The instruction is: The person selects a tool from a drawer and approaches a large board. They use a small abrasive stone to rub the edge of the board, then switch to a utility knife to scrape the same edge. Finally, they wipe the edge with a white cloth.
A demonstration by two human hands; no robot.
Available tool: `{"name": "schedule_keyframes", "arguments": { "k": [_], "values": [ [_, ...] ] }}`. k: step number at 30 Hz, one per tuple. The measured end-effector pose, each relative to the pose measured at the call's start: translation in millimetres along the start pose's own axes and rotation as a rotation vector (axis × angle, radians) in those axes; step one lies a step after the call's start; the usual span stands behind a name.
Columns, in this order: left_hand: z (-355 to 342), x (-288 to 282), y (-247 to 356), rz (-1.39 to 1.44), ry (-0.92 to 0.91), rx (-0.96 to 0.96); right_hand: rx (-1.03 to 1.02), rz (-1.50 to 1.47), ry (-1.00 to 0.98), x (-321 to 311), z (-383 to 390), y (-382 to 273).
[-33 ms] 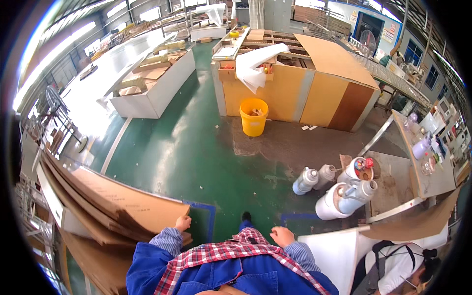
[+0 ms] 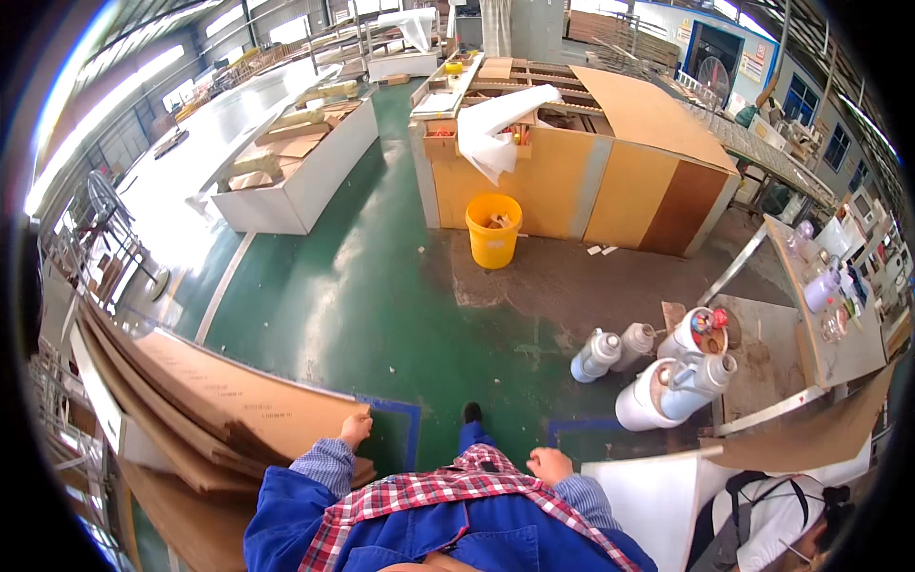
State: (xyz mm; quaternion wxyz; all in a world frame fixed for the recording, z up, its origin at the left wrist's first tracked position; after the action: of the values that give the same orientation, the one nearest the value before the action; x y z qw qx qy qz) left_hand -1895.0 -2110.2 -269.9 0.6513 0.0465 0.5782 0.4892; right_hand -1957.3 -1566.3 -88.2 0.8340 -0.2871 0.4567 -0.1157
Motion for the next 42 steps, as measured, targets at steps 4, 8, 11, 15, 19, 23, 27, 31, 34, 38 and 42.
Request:
{"name": "schedule_keyframes", "arguments": {
  "k": [4, 8, 11, 15, 19, 23, 27, 31, 34, 38, 42],
  "values": [
    [-89, 12, 109, 0.317, -0.15, 0.079, 0.232, 0.035, -0.225, 20, -94, 38],
    [-92, -26, 73, 0.225, -0.33, -0.231, -0.154, 0.163, -0.205, 7, -289, -41],
    [-105, -49, 39, 0.208, -0.307, -0.423, -0.333, 0.266, -0.009, -95, -396, -198],
    [-177, -73, 32, 0.261, -0.222, -0.573, -0.546, 0.309, -0.036, -141, -533, -343],
    [-287, -85, 34, 0.301, -0.185, -0.634, -0.719, 0.258, -0.077, -128, -639, -449],
    [-408, -110, 49, 0.283, -0.226, -0.606, -0.588, 0.321, -0.213, -101, -723, -457],
    [-549, -172, 71, 0.229, -0.272, -0.521, -0.325, 0.232, -0.47, -92, -794, -431],
    [-723, -270, 105, 0.212, -0.186, -0.379, -0.203, 0.17, -0.358, -130, -868, -455],
    [-855, -304, 163, 0.198, -0.128, -0.282, -0.096, 0.081, -0.257, -170, -915, -463],
    [-988, -300, 224, -0.015, -0.162, -0.109, -0.023, 0.038, -0.251, -174, -1026, -443],
    [-1050, -334, 175, -0.044, 0.004, 0.056, -0.268, 0.1, -0.208, -222, -1181, -554]
  ]
}}
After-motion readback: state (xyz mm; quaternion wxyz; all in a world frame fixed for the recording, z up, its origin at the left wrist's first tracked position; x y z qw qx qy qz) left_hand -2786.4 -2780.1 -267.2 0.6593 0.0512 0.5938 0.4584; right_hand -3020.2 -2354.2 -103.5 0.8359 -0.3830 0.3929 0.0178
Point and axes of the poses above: each hand's wrist, its own z-axis away from the middle knuckle, its own x-axis out of the palm, y = z × x, the point moved 9 cm from there along -z, towards the middle knuckle, and after that the axes turned 3 degrees about -z, right-handed, at the moved point
